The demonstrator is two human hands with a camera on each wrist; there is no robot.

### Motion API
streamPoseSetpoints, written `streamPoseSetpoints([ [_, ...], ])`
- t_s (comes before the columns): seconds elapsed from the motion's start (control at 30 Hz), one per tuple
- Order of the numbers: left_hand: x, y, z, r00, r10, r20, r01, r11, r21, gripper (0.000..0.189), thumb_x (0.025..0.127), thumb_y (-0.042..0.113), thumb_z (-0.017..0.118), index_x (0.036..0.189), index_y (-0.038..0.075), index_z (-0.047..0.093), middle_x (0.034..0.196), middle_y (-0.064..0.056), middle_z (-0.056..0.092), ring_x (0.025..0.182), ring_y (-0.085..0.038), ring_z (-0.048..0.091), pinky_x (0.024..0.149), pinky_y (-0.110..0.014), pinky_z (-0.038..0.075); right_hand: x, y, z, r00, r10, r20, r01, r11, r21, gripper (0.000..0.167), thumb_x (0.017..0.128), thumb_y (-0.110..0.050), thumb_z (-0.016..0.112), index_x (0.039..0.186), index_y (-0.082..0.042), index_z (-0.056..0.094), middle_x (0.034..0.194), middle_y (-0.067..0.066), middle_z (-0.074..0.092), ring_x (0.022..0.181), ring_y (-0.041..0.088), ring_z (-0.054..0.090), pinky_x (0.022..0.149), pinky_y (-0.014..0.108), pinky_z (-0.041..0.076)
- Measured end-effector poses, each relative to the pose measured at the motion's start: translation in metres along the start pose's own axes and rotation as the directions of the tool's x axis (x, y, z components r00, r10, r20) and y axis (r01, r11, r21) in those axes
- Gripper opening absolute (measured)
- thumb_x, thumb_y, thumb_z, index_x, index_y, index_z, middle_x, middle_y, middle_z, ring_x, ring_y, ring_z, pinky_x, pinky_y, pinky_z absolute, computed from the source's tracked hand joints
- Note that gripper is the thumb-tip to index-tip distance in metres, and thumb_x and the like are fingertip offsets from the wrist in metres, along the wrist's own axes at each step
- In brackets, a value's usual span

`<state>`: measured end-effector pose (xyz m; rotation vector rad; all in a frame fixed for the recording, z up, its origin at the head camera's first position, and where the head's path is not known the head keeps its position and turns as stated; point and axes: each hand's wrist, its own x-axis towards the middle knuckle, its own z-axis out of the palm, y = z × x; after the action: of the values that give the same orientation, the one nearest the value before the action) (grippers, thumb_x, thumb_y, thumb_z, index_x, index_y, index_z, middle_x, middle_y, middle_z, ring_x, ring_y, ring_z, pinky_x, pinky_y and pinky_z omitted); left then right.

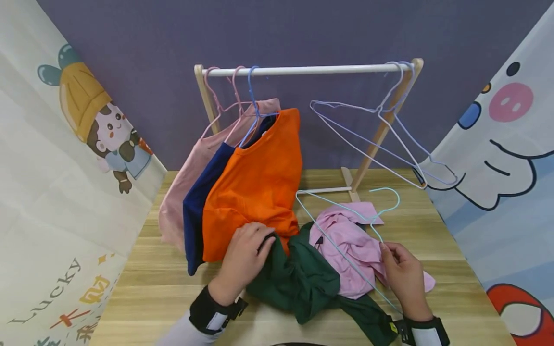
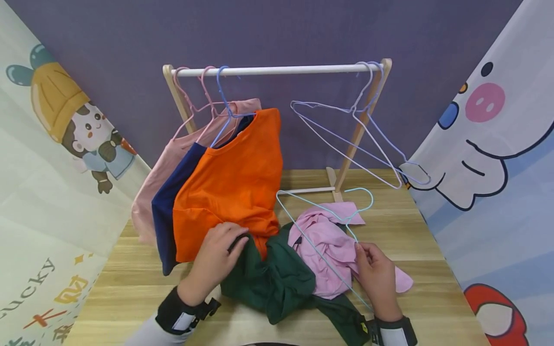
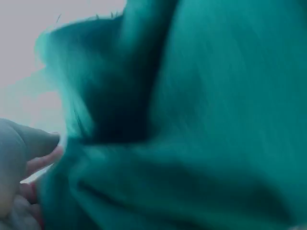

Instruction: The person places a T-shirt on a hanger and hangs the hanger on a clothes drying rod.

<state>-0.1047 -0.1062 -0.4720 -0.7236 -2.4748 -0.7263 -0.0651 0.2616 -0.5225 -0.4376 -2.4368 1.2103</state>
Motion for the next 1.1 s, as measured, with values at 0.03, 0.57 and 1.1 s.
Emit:
streamPoseSetpoints([
  [0.03,0.000,0.005,0.006,0.999,0.041,0.011,-0.042,0.999,0.020,0.021,0.095,0.021,0.078,0.115,0.014,0.077,0.108,0.001,0.071,0.102,-0.018,0.065,0.090,-0.036,0.053,0.000,0.000,0.000,1.000,-0.001,-0.002,0.001,1.000,0.000,0.023,0.103,-0.023,0.066,0.102,-0.002,0.076,0.072,0.004,0.064,0.055,0.010,0.049,0.046,0.023,0.039],
  [0.57,-0.016,0.050,0.080,0.726,0.274,0.631,-0.461,0.875,0.151,0.071,0.081,0.047,0.086,0.145,0.039,0.057,0.138,0.011,0.063,0.130,-0.020,0.054,0.105,-0.053,0.048,-0.003,0.005,0.003,0.999,-0.025,-0.031,0.024,1.000,-0.010,0.017,0.101,-0.017,0.069,0.098,-0.002,0.076,0.069,0.003,0.063,0.051,0.009,0.045,0.043,0.023,0.036],
  [1.1,0.006,0.029,0.082,0.957,0.043,0.288,-0.165,0.895,0.415,0.042,0.091,0.012,0.075,0.132,0.018,0.065,0.128,-0.001,0.068,0.120,-0.024,0.061,0.096,-0.038,0.054,-0.003,0.003,-0.001,0.999,-0.017,-0.027,0.016,1.000,-0.009,0.018,0.102,-0.017,0.067,0.100,-0.001,0.075,0.073,0.010,0.065,0.051,0.010,0.046,0.043,0.023,0.036],
])
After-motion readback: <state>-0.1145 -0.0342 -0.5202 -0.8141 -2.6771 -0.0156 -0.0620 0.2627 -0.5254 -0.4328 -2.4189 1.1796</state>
